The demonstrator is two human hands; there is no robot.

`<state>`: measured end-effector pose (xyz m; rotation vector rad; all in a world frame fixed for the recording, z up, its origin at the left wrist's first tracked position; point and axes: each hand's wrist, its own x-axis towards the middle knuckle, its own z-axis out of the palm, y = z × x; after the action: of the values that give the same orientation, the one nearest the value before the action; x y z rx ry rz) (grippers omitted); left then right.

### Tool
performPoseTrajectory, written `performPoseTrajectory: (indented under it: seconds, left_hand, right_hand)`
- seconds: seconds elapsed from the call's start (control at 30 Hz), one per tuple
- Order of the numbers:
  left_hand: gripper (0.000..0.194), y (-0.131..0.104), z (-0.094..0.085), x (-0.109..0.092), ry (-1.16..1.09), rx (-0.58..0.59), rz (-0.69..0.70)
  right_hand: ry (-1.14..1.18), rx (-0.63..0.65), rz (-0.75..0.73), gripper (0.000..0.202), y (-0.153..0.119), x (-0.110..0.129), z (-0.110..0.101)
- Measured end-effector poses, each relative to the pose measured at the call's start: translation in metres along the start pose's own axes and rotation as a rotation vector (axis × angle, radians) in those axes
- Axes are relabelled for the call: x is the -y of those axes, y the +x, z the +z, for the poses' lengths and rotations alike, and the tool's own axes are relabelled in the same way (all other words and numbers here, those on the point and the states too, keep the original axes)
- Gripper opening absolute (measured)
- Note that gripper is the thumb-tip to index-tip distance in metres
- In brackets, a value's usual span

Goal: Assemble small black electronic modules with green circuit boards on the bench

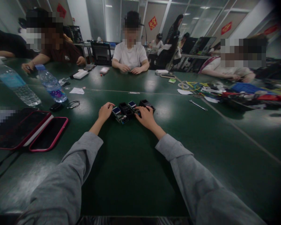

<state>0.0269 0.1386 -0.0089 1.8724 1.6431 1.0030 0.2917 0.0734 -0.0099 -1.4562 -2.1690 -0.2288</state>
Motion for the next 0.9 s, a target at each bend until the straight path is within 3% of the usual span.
performPoseTrajectory:
  seconds: [0.33,0.53,0.9]
  left_hand:
    - [0.026,0.005,0.002,0.003,-0.052,-0.009,-0.038]
    - [0.026,0.0,-0.001,-0.005,-0.091,-0.018,-0.066]
    - [0.027,0.002,0.0,-0.001,-0.087,0.007,-0.034]
  right_hand:
    - [-0.006,-0.018,-0.002,0.028,0.0,0.001,0.001]
    - [0.008,-0.019,-0.006,0.028,0.0,0.0,0.001]
    - [0.014,-0.017,-0.007,0.029,-0.001,-0.002,0.001]
